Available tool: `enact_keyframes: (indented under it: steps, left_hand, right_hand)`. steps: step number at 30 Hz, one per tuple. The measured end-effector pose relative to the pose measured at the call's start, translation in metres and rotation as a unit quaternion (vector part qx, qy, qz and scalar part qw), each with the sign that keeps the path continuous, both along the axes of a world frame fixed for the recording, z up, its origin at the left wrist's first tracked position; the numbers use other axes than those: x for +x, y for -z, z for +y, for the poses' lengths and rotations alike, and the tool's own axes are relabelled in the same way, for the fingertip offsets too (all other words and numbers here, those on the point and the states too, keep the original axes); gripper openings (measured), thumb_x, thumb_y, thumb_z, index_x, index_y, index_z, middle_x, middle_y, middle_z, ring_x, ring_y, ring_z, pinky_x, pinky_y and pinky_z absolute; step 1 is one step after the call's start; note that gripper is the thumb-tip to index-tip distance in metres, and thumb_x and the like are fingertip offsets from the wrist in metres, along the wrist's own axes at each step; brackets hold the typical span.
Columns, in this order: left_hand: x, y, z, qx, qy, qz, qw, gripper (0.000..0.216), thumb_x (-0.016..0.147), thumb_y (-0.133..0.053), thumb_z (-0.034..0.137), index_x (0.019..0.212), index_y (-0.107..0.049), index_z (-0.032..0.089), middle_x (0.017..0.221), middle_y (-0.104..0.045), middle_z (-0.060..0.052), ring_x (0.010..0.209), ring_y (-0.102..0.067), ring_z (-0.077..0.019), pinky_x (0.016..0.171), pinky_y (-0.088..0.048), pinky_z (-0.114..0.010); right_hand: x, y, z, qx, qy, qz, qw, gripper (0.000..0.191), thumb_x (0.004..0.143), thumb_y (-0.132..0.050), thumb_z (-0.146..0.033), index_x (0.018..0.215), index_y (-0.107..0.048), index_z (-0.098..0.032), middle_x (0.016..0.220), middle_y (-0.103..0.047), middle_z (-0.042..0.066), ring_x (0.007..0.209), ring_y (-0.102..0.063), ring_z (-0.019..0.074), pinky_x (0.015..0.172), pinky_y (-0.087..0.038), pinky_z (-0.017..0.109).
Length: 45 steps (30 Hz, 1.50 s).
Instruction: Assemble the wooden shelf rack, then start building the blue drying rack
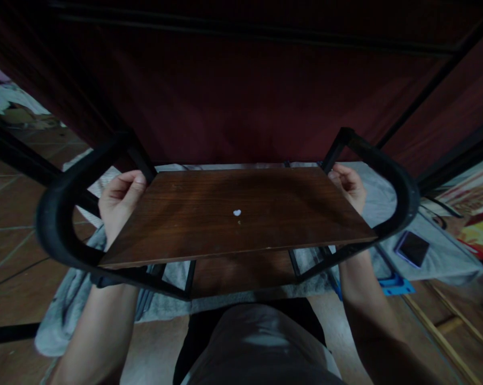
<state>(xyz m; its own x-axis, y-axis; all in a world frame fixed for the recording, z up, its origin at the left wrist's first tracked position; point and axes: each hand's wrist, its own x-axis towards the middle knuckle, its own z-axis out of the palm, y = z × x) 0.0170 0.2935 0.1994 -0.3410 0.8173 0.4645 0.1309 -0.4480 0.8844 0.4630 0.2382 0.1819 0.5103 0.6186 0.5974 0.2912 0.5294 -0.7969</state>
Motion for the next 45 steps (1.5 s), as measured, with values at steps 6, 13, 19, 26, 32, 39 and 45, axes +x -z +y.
enact_keyframes:
  steps: [6,13,19,26,32,39,45]
  left_hand:
    - [-0.002,0.003,0.001,0.000,-0.011,0.001,1.000,0.048,0.072,-0.086,0.058,0.094,-0.074,0.017,0.078,-0.065,0.002,0.068,-0.055,-0.0085,0.065,-0.047,-0.021]
    - [0.000,-0.001,0.002,0.004,-0.002,0.004,1.000,0.053,0.068,-0.087,0.062,0.092,-0.074,0.016,0.074,-0.065,0.002,0.064,-0.053,-0.0078,0.059,-0.044,-0.020]
    - [0.001,-0.005,0.006,0.015,-0.023,0.000,1.000,0.051,0.066,-0.087,0.061,0.088,-0.076,0.016,0.070,-0.064,0.002,0.061,-0.051,-0.0079,0.054,-0.040,-0.019]
    - [-0.005,0.005,0.001,0.009,-0.005,0.002,1.000,0.043,0.074,-0.086,0.052,0.097,-0.076,0.017,0.079,-0.066,0.002,0.066,-0.053,-0.0072,0.062,-0.043,-0.020]
    - [0.002,-0.004,0.001,0.002,-0.007,-0.003,1.000,0.048,0.071,-0.085,0.059,0.092,-0.075,0.017,0.074,-0.063,0.000,0.063,-0.051,-0.0092,0.058,-0.040,-0.021]
    - [-0.002,0.000,0.002,0.006,-0.016,0.017,1.000,0.046,0.071,-0.084,0.059,0.089,-0.073,0.018,0.077,-0.064,0.000,0.064,-0.051,-0.0102,0.058,-0.041,-0.023]
    - [0.000,0.001,-0.004,-0.010,-0.001,-0.015,1.000,0.045,0.071,-0.087,0.056,0.090,-0.074,0.017,0.077,-0.064,0.001,0.065,-0.052,-0.0085,0.059,-0.043,-0.020]
  right_hand:
    - [0.002,-0.005,0.001,0.001,0.009,-0.015,1.000,0.031,0.086,-0.074,-0.055,0.099,-0.073,-0.027,0.089,-0.070,0.001,0.082,-0.067,0.0174,0.073,-0.056,0.033]
    - [0.003,-0.007,0.004,0.003,-0.001,-0.013,1.000,0.033,0.084,-0.075,-0.056,0.097,-0.071,-0.026,0.085,-0.068,0.000,0.076,-0.065,0.0166,0.069,-0.055,0.032]
    - [0.000,-0.001,-0.001,-0.011,-0.012,-0.010,1.000,0.036,0.085,-0.073,-0.057,0.103,-0.070,-0.027,0.087,-0.069,0.000,0.077,-0.066,0.0175,0.067,-0.055,0.032]
    - [0.002,-0.013,0.004,0.004,-0.006,-0.039,0.999,0.030,0.088,-0.072,-0.055,0.098,-0.071,-0.027,0.090,-0.070,0.000,0.083,-0.067,0.0182,0.076,-0.056,0.034]
    - [0.000,0.002,0.004,0.001,-0.003,-0.003,1.000,0.032,0.086,-0.073,-0.056,0.102,-0.070,-0.029,0.088,-0.069,-0.001,0.079,-0.067,0.0181,0.070,-0.056,0.033]
    - [-0.003,-0.007,-0.002,-0.009,0.013,-0.022,1.000,0.030,0.088,-0.070,-0.055,0.102,-0.071,-0.028,0.085,-0.067,0.000,0.079,-0.065,0.0184,0.070,-0.055,0.034]
    - [-0.004,-0.015,0.000,0.009,0.025,-0.033,0.999,0.030,0.085,-0.074,-0.055,0.095,-0.071,-0.026,0.086,-0.066,0.000,0.078,-0.063,0.0173,0.073,-0.056,0.035]
